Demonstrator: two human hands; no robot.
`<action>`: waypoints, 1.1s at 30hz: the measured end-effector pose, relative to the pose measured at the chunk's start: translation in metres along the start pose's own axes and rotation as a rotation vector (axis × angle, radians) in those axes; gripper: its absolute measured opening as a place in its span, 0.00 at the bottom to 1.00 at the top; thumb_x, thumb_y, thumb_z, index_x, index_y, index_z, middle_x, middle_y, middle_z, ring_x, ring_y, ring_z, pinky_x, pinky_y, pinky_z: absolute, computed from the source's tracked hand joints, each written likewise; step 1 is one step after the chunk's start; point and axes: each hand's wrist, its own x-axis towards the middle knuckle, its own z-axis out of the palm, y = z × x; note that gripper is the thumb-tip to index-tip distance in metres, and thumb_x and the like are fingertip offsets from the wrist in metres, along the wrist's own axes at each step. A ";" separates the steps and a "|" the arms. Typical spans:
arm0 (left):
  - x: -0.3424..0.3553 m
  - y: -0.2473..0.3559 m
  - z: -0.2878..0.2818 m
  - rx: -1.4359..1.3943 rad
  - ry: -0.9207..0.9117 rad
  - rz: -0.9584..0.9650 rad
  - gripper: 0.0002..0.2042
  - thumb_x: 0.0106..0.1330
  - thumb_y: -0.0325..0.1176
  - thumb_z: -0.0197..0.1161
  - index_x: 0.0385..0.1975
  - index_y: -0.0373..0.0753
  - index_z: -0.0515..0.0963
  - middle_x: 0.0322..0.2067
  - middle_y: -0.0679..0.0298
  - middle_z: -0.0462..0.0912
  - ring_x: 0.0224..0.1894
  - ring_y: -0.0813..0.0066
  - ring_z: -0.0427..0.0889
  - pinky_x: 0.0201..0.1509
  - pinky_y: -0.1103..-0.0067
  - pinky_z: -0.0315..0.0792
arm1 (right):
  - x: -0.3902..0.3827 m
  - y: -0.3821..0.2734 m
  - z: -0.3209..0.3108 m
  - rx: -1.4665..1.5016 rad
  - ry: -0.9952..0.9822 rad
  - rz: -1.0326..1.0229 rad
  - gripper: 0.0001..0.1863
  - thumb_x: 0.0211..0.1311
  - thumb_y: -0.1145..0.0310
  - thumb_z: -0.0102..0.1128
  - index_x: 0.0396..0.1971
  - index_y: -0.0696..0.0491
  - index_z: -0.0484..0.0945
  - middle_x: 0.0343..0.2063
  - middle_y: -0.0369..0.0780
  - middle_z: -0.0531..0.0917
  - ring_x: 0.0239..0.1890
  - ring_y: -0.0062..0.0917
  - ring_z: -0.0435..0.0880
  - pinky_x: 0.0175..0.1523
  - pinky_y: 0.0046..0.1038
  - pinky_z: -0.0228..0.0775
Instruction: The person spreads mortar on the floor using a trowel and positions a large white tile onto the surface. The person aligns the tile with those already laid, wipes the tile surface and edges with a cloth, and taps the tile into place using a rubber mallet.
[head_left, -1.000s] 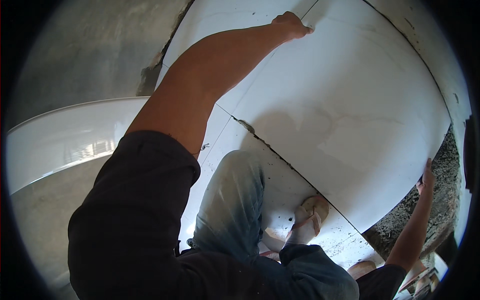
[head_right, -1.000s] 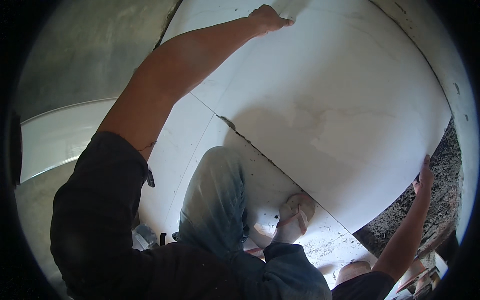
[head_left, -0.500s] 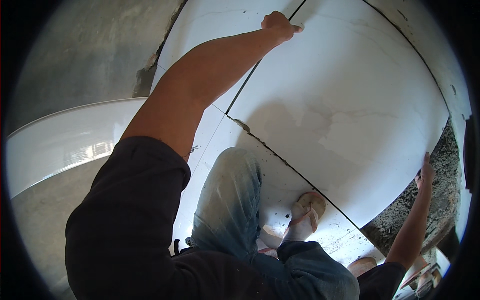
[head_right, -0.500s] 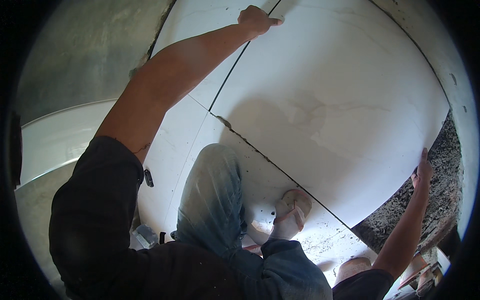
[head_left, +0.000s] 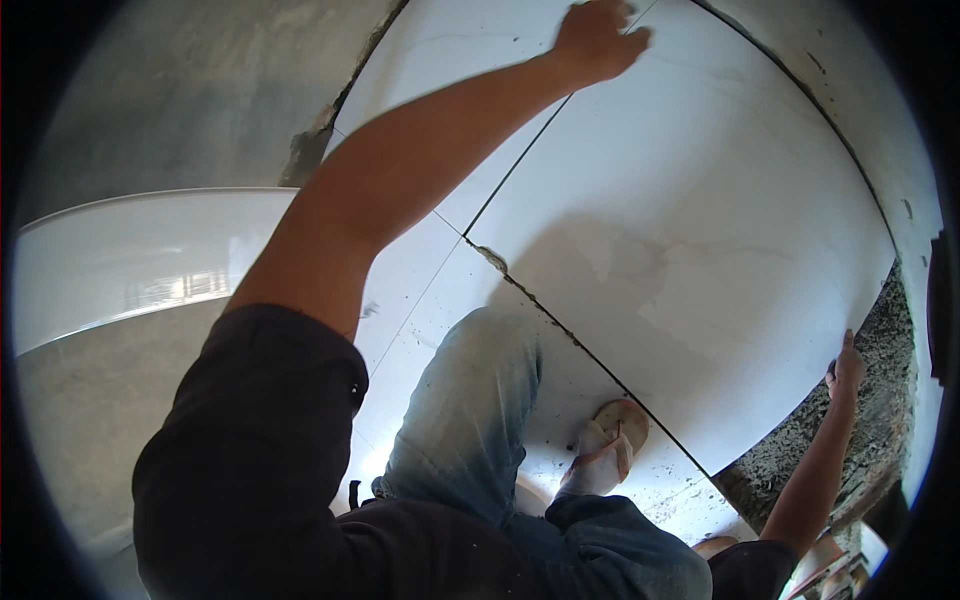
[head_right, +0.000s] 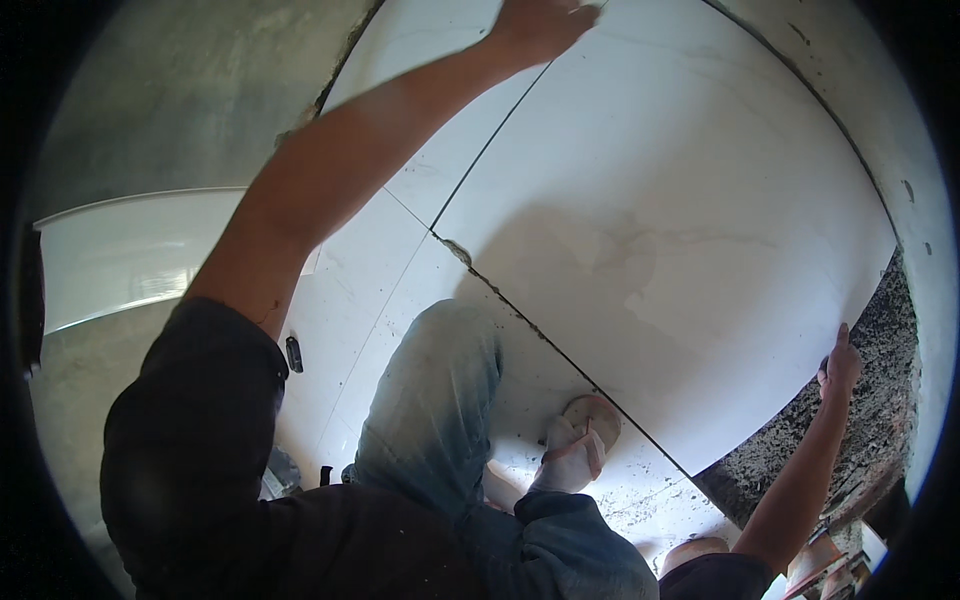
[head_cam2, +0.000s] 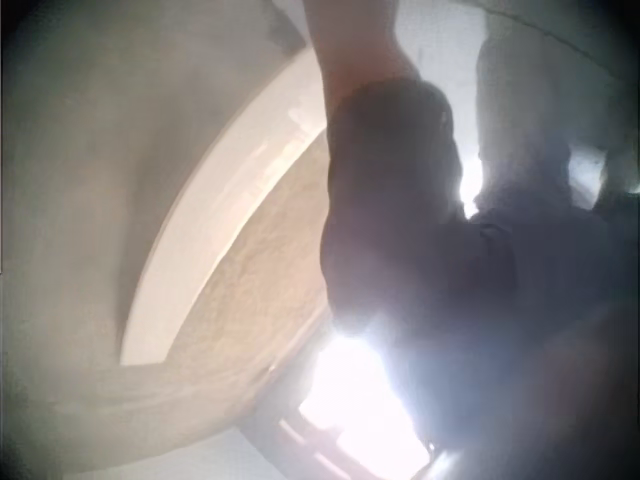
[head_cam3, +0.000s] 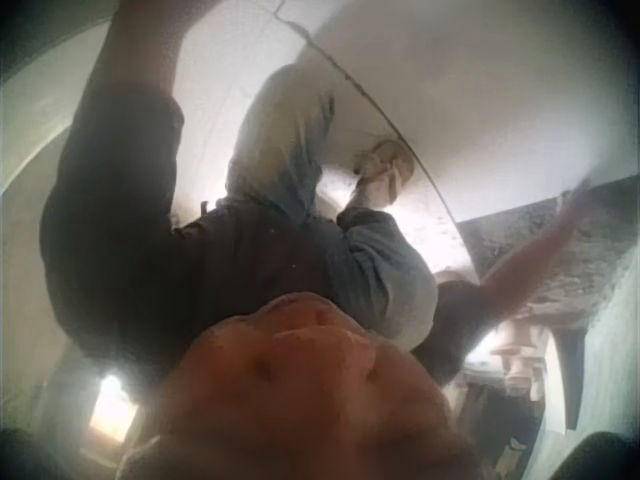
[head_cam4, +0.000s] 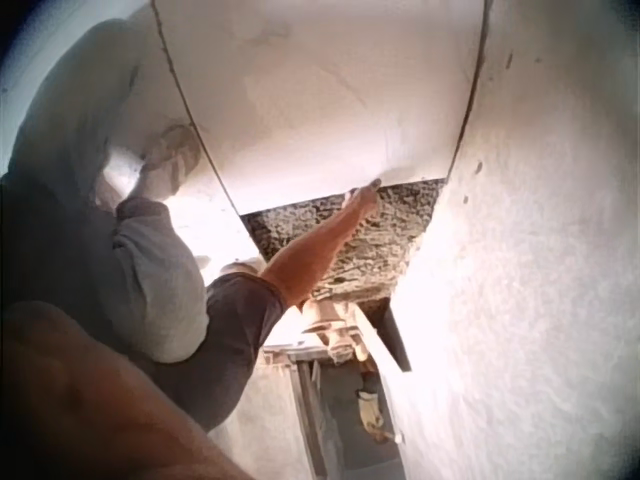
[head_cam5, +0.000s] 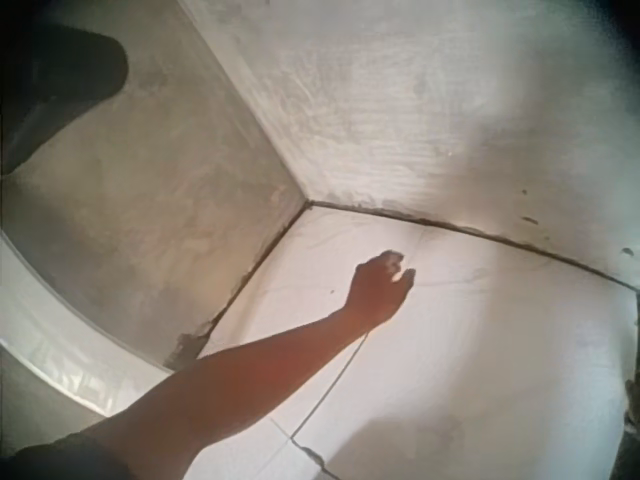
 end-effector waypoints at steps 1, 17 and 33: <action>-0.026 -0.017 -0.009 0.023 0.108 0.024 0.19 0.62 0.44 0.60 0.46 0.36 0.78 0.43 0.52 0.82 0.46 0.51 0.80 0.52 0.65 0.74 | -0.004 -0.002 0.002 -0.027 0.021 -0.033 0.32 0.63 0.39 0.52 0.42 0.59 0.77 0.35 0.40 0.80 0.32 0.28 0.82 0.26 0.28 0.75; -0.239 -0.111 -0.010 0.273 -0.159 -0.147 0.23 0.71 0.44 0.49 0.62 0.43 0.68 0.69 0.51 0.53 0.72 0.48 0.47 0.73 0.55 0.38 | -0.053 -0.025 0.007 -0.512 0.091 -0.256 0.35 0.61 0.43 0.54 0.35 0.69 0.79 0.36 0.60 0.81 0.43 0.51 0.82 0.49 0.44 0.73; -0.166 -0.099 0.029 0.292 -0.131 0.044 0.32 0.67 0.51 0.54 0.65 0.35 0.61 0.67 0.48 0.58 0.69 0.48 0.55 0.71 0.59 0.48 | -0.095 -0.017 0.005 -0.109 0.090 -0.227 0.27 0.64 0.49 0.51 0.42 0.62 0.78 0.40 0.58 0.81 0.46 0.51 0.80 0.53 0.45 0.70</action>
